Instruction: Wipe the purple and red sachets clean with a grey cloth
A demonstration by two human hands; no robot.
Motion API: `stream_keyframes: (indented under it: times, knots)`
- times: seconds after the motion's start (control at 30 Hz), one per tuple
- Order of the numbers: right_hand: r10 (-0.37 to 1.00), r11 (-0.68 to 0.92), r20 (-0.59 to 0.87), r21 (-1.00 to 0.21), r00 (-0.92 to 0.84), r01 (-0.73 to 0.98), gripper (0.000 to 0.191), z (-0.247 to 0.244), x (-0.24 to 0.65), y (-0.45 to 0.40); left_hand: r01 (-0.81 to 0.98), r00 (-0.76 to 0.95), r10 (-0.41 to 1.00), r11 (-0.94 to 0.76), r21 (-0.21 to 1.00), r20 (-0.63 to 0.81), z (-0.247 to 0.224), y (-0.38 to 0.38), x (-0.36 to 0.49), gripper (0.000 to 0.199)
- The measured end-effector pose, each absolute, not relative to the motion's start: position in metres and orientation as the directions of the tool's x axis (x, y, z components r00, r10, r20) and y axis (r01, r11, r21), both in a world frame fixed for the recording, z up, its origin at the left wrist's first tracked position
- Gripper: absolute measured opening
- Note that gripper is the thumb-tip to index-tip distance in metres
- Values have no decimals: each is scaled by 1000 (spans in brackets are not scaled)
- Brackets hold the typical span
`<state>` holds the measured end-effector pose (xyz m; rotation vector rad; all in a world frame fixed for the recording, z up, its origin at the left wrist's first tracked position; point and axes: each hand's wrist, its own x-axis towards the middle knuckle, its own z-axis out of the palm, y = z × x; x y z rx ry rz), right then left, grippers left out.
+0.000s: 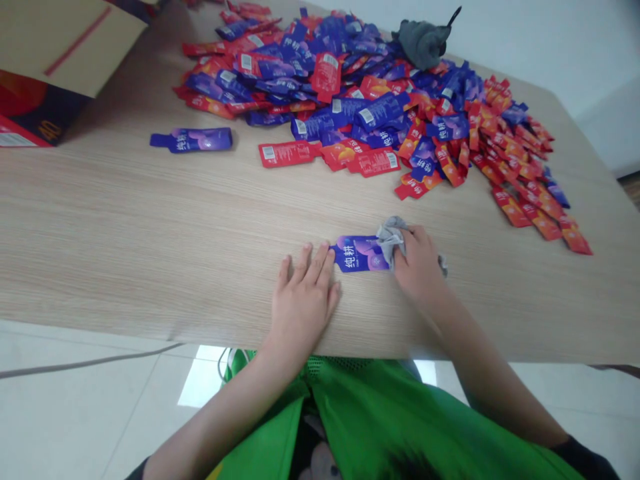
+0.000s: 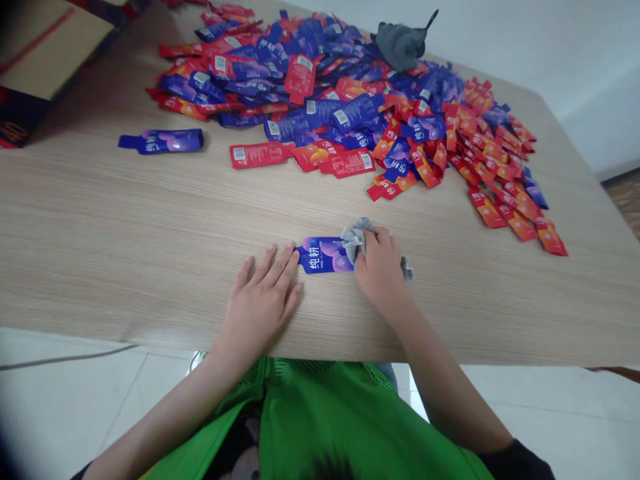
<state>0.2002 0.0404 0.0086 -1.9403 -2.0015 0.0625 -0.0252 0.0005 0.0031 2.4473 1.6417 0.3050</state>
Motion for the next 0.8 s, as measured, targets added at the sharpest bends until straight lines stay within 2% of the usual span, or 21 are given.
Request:
stream_keyframes:
  times: [0.1, 0.17, 0.27, 0.33, 0.43, 0.53, 0.67, 0.8]
  knots:
    - [944, 197, 324, -393, -65, 898, 40, 22, 181, 50, 890, 368, 927, -374, 261, 75, 5, 1, -24, 52]
    - [924, 292, 349, -390, -153, 873, 44, 25, 155, 51, 891, 371, 926, -376, 254, 67, 6, 1, -23, 50]
    - [928, 355, 216, -260, -305, 898, 47, 18, 121, 47, 898, 368, 928, -369, 241, 50, 6, 0, -23, 46]
    - [935, 345, 144, -163, -324, 924, 48, 11, 115, 45, 898, 367, 929, -369, 239, 55, 5, 0, -23, 45]
    - [957, 266, 142, -93, -252, 959, 50, 4, 129, 44, 895, 362, 928, -372, 245, 84, 2, -1, -22, 48]
    - [974, 159, 175, -97, -140, 982, 49, 0, 155, 43, 897, 351, 931, -364, 252, 97, 1, -2, -21, 51]
    - [973, 63, 232, -203, -15, 977, 45, -3, 188, 43, 897, 346, 934, -357, 260, 88, 2, -1, -19, 52]
    - [960, 87, 278, -332, 9, 939, 38, 7, 202, 50, 900, 347, 935, -356, 250, 80, 5, -1, -19, 53]
